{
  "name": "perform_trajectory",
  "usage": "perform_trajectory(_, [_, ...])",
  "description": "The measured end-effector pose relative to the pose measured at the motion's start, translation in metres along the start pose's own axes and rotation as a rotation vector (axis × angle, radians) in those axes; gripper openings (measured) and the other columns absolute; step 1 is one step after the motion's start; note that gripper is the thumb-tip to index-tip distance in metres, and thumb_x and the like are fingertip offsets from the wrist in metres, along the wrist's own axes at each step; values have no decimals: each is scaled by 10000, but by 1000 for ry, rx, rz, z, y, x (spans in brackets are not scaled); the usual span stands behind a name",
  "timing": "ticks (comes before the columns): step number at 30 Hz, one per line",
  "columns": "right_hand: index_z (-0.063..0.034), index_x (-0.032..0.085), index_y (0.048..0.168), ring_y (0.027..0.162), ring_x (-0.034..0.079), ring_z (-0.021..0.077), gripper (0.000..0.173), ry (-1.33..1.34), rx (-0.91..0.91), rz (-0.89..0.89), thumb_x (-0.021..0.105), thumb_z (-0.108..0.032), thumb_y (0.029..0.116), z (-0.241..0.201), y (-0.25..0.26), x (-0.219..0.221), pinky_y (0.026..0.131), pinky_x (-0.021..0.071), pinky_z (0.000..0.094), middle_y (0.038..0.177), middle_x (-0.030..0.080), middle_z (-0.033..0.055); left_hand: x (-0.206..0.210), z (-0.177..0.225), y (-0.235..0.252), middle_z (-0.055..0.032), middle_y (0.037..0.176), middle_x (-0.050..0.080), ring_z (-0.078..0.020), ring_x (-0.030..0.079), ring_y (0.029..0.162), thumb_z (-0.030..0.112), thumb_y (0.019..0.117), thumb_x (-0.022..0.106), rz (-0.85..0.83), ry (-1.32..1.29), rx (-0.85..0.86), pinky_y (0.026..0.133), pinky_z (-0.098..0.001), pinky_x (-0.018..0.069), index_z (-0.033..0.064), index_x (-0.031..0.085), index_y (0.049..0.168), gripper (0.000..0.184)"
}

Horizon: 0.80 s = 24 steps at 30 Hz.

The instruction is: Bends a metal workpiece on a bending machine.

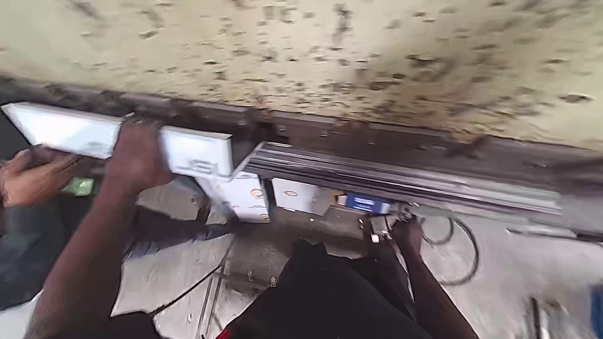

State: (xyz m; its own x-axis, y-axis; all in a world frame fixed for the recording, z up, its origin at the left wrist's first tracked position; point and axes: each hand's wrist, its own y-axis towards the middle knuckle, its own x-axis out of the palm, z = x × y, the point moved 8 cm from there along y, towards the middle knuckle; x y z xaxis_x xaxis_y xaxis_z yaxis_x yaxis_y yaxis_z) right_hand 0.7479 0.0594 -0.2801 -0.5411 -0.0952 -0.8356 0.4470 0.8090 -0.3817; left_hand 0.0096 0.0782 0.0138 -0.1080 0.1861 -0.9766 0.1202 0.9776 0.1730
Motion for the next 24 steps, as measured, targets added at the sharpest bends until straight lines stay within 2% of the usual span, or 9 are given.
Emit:
perform_trajectory(2, [-9, 456, 1469, 1010, 688, 486, 556, 8, 38, 28, 589, -232, 978, 6, 6, 5, 854, 535, 705, 1138, 677, 309, 3, -3, 3, -337, 1434, 483, -539, 409, 1385, 596, 568, 799, -15, 12, 28, 1211, -663, 220, -31, 412, 1463, 1160])
perform_trajectory(5, [-22, 483, 1430, 944, 708, 460, 513, 4, 71, 41, 587, -219, 968, 12, 9, 6, 815, 545, 689, 1081, 697, 281, 2, 9, -5, -346, 1334, 553, -557, 492, 1303, 585, 624, 768, 149, 36, 166, 1152, -674, 321, -53, 452, 1395, 1049])
perform_trajectory(7, [-26, 480, 1425, 937, 711, 453, 508, -15, 77, 40, 586, -220, 967, 10, 9, 7, 804, 546, 684, 1074, 699, 274, 3, 12, -13, -342, 1305, 565, -551, 510, 1278, 586, 662, 744, 224, 40, 212, 1132, -672, 343, -54, 462, 1372, 997])
perform_trajectory(13, [-32, 477, 1419, 915, 719, 431, 501, -16, 75, 44, 577, -236, 974, 15, 14, 11, 799, 558, 669, 1068, 701, 258, 9, 5, -26, -316, 1297, 565, -520, 520, 1259, 629, 686, 702, 308, 45, 228, 1104, -647, 367, -29, 457, 1362, 974])
perform_trajectory(17, [-28, 484, 1403, 878, 722, 410, 475, -8, 54, 35, 561, -228, 979, 12, 12, 10, 772, 567, 648, 1033, 703, 244, -3, 4, -31, -326, 1274, 571, -544, 528, 1219, 654, 705, 690, 286, 54, 198, 1065, -672, 382, -27, 455, 1376, 984])
perform_trajectory(20, [-33, 474, 1423, 905, 722, 417, 498, -17, 56, 40, 557, -236, 976, 12, 12, 10, 787, 562, 657, 1056, 704, 247, -13, 12, -48, -311, 1266, 581, -533, 540, 1203, 652, 709, 676, 282, 76, 182, 1041, -668, 396, -12, 454, 1385, 973])
perform_trajectory(24, [-6, 432, 1483, 1015, 691, 476, 564, -28, 38, 36, 566, -244, 989, 17, 11, 9, 858, 534, 691, 1160, 673, 304, -21, 37, -92, -318, 1295, 581, -525, 536, 1240, 624, 705, 691, 290, 98, 147, 1052, -662, 405, -25, 464, 1385, 967])
